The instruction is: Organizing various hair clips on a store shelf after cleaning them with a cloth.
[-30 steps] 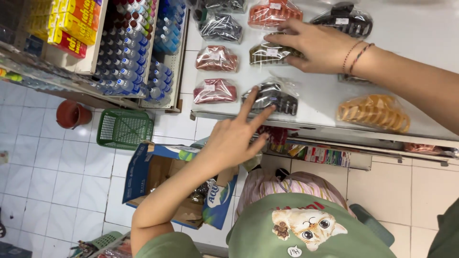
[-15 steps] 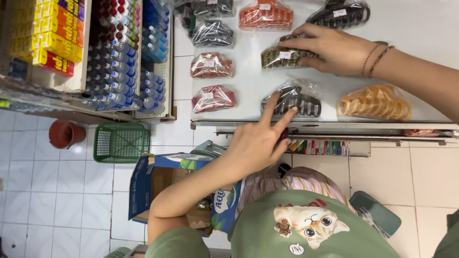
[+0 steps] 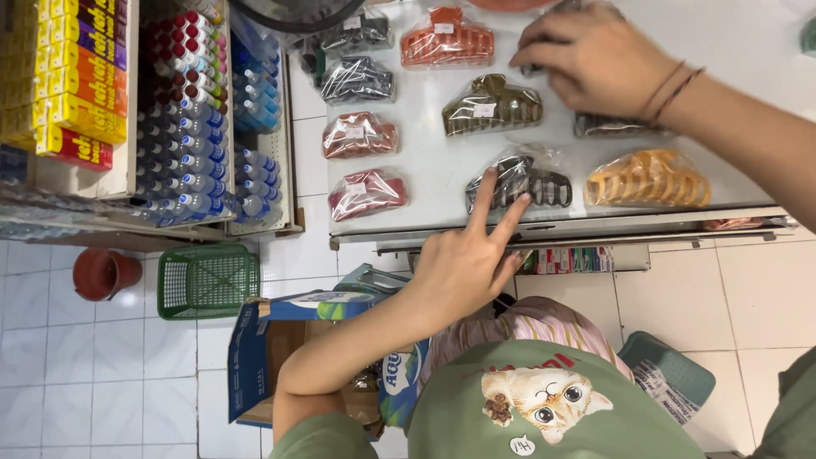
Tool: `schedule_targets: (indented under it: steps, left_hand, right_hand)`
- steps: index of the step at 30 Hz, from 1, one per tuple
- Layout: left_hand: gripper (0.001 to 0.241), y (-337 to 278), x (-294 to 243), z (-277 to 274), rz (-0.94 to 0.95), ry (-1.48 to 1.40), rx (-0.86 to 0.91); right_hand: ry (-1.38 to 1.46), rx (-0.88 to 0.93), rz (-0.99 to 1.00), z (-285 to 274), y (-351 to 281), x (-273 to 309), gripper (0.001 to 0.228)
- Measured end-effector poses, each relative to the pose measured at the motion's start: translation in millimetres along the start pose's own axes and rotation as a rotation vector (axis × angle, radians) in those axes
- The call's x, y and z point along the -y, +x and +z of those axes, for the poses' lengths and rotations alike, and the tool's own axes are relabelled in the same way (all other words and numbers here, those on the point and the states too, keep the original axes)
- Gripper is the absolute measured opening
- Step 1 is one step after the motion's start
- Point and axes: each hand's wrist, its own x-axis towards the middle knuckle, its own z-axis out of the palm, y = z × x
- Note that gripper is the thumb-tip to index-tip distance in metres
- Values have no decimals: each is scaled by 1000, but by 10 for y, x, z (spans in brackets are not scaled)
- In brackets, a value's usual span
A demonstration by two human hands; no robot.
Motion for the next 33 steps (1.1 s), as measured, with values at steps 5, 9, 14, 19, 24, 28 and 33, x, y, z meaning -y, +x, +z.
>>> schedule_targets:
  steps: [5, 9, 14, 19, 24, 28, 33]
  left_hand:
    - [70, -29, 19, 27, 12, 29, 7]
    - [71, -20, 41, 13, 22, 36, 10]
    - [74, -27, 76, 32, 37, 36, 7]
    - [76, -28, 84, 37, 50, 33, 5]
    - [78, -26, 81, 22, 45, 40, 30]
    - [79, -29, 103, 10, 52, 37, 23]
    - [78, -43, 94, 24, 49, 25, 21]
  right_hand:
    - [96, -20, 18, -5, -45, -437, 65]
    - [170, 6, 78, 110, -135, -689, 62]
    - [124, 154, 251, -16, -335, -798, 53]
    - [18, 167, 283, 18, -622, -940, 55]
    - [0, 106, 261, 53, -720, -889, 58]
    - [125, 82, 291, -204, -618, -502, 54]
    - [41, 79, 106, -287, -553, -101, 52]
